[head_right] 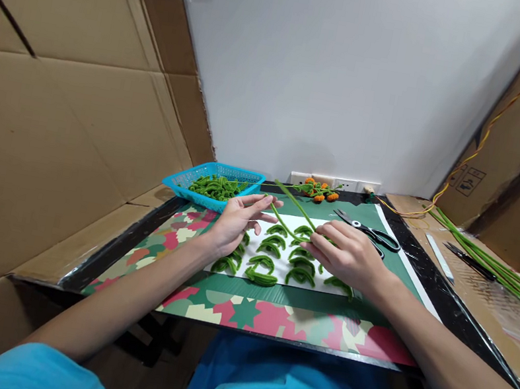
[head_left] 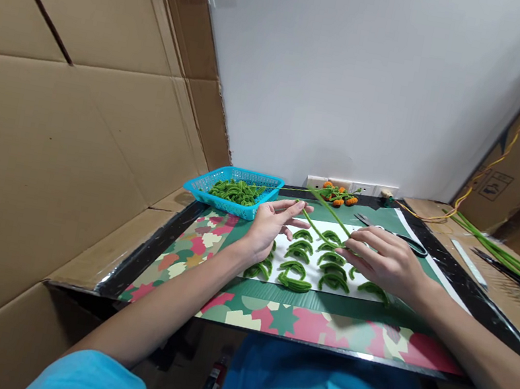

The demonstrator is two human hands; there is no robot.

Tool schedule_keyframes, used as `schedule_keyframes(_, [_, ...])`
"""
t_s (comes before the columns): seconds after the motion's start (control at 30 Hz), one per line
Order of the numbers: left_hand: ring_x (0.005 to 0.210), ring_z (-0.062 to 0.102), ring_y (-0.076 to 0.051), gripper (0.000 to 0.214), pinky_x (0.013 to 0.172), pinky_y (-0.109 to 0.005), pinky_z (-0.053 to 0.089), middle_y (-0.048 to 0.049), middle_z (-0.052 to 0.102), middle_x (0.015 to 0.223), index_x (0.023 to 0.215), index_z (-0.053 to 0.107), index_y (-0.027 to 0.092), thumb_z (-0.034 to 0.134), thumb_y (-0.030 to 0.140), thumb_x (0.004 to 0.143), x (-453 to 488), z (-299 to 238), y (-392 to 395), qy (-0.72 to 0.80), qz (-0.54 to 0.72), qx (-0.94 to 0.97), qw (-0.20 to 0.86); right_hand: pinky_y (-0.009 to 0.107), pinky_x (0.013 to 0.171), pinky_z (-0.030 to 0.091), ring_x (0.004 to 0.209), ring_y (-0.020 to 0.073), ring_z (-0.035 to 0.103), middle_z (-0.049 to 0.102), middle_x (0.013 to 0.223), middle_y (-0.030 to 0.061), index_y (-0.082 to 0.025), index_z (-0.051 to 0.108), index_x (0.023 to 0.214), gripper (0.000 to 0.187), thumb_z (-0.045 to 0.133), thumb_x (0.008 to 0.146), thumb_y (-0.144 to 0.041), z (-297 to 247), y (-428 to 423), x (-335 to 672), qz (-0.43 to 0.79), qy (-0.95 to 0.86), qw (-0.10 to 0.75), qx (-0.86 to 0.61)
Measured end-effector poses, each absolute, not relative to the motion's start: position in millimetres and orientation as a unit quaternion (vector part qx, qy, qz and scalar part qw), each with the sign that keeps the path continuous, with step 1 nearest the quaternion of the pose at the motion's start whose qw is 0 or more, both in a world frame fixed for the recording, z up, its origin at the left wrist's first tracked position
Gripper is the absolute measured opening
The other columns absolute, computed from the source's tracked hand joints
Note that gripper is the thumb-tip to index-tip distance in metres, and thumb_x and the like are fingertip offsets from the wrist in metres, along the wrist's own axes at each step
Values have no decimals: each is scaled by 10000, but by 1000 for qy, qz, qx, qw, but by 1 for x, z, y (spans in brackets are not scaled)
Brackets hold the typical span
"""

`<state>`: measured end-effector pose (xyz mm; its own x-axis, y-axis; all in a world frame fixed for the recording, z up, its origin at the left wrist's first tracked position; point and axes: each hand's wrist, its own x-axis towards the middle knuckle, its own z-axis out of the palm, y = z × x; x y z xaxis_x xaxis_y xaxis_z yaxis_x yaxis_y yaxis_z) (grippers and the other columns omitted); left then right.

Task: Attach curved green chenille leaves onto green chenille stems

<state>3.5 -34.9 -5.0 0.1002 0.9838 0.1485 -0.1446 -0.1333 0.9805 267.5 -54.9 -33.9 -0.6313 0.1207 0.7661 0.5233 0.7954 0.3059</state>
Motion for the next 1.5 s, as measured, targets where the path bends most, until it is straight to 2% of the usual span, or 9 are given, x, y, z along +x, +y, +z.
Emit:
schedule_keyframes(0.23, [736,792,-217,427,376,-186,435,-194,788,1171,960,764,129,889,487,764,6,-3,-35,395,553,529,508,361,766,583,815,202,694,729,847,60,-199,705,926,91,665,1008,-190,-32,-57,265,-222,-889,363,-173])
schedule_keyframes(0.47, [718,786,-233,439,360,-202,431,-178,803,1086,931,752,133,880,517,763,6,-5,-35,403,562,545,475,352,704,555,777,196,668,730,835,66,-194,686,870,154,649,1018,-180,-29,-58,264,-252,-880,370,-158])
schedule_keyframes(0.67, [624,760,-183,442,387,-187,460,-153,806,1018,924,739,128,903,496,742,7,-7,-33,400,576,540,466,346,708,543,787,191,657,717,825,58,-198,678,858,184,625,1034,-181,-30,-56,266,-254,-886,353,-162])
schedule_keyframes(0.83, [623,764,-181,436,402,-186,475,-158,795,1054,913,738,128,916,485,735,8,-7,-31,398,578,531,475,346,726,542,821,194,660,720,845,65,-193,676,866,188,611,1042,-181,-32,-54,269,-250,-891,343,-162])
schedule_keyframes(1.0, [505,713,-163,512,320,-199,410,-174,793,1070,928,721,127,947,509,673,9,-4,-34,410,576,511,489,348,762,552,841,198,666,716,856,63,-192,673,893,156,615,1037,-173,-32,-54,270,-244,-895,337,-158])
schedule_keyframes(1.1, [471,696,-156,522,289,-196,369,-182,792,1092,928,727,125,941,527,673,9,-3,-36,410,583,515,477,350,764,561,834,201,674,716,857,66,-180,667,908,121,635,1022,-154,-32,-53,269,-247,-893,345,-147])
schedule_keyframes(1.5, [446,690,-157,518,283,-207,357,-218,782,1155,935,760,106,921,541,703,8,-8,-35,414,591,517,461,351,770,602,854,215,698,735,887,95,-151,663,911,95,659,990,-100,-32,-53,267,-245,-896,348,-125])
